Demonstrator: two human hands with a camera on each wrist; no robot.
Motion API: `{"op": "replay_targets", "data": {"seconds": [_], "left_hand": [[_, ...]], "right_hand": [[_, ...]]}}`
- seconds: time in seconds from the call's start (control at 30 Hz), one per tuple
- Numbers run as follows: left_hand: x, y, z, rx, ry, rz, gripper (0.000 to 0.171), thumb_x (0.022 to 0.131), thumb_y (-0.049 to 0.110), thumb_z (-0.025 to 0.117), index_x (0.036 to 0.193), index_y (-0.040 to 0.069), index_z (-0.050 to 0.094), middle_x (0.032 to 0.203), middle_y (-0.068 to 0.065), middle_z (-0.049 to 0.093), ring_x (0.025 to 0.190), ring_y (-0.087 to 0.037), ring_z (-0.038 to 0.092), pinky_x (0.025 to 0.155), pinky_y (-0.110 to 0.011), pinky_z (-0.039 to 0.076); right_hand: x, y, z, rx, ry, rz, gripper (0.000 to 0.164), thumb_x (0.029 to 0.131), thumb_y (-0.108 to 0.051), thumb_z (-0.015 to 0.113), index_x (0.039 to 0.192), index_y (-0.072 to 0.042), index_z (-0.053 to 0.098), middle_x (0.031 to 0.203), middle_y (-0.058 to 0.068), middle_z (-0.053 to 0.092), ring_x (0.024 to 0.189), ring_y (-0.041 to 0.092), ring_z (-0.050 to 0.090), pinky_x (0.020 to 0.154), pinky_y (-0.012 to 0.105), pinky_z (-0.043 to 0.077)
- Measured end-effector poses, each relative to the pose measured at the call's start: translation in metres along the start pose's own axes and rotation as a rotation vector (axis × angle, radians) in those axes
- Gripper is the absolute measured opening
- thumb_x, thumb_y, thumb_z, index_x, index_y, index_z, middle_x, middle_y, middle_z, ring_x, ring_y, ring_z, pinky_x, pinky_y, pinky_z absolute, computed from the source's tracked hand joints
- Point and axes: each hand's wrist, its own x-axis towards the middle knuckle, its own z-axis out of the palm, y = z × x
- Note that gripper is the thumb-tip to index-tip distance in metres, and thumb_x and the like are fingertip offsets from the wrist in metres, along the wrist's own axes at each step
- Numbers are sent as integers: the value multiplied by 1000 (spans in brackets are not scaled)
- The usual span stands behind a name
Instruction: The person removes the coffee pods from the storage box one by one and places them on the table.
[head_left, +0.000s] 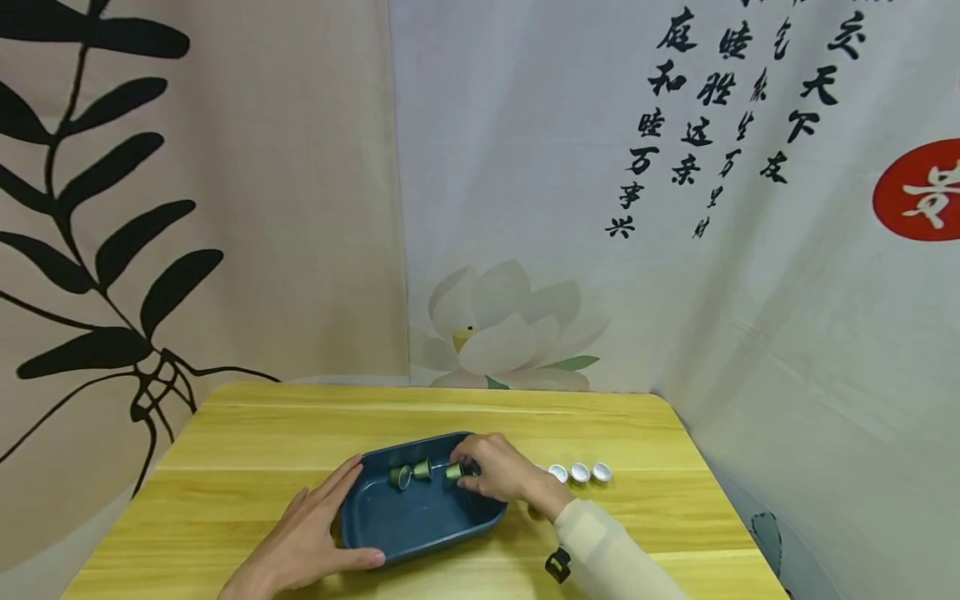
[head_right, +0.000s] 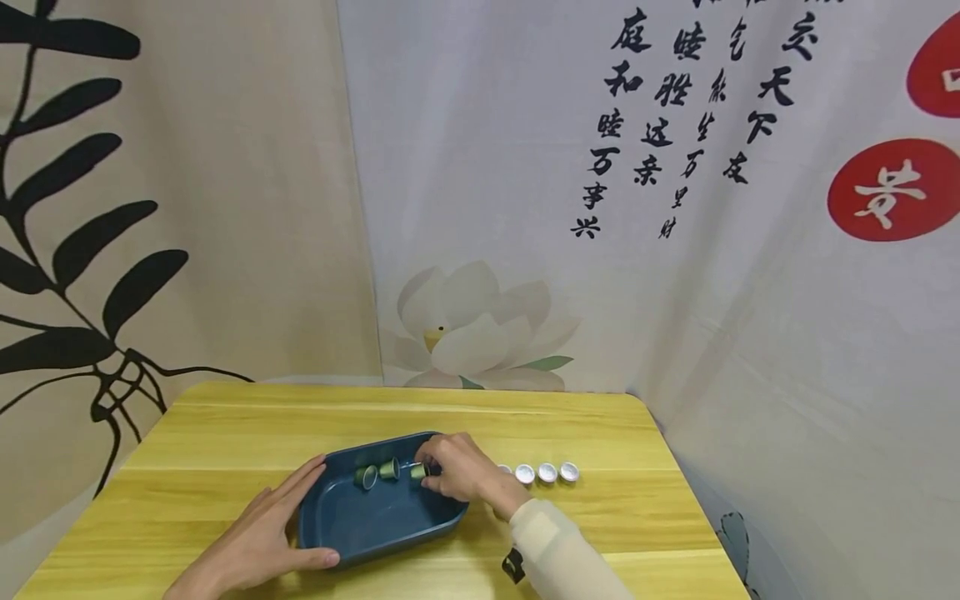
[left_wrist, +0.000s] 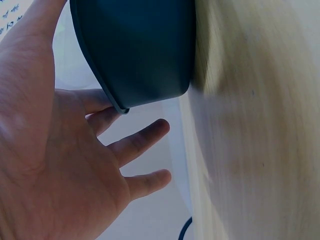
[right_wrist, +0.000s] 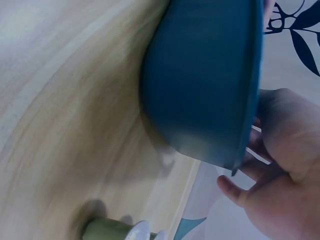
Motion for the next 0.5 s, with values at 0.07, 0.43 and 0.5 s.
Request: {"op": "replay_targets", "data": {"seconds": [0.07,0.43,0.5], "left_hand": [[0,-1,0,1,5,5,141,77,83,89,182,13,24,189,-16,25,159,-53,51,122,-96,23],[-1,0,-1,-10,10,10,141,77,83,90,181,12,26,189,-16,25,158,-54,52,123,-96,22],[-1,0,-1,-9,13,13,141,77,82,90,181,12,25,189,-16,25,158,-54,52,122,-96,23]], "right_hand": [[-2,-2,-3,23,16,-1,31,99,-16,89,128,-7,82,121,4,85,107,17,80,92,23,65],[-16,-3,-14,76,80,-39,31,100,-14,88,130,-6,81,124,7,84,117,28,80,102,37,68],[-20,-3,-16,88,90,-33,31,101,-15,87,130,-8,80,125,6,84,118,27,80,103,38,68]]}}
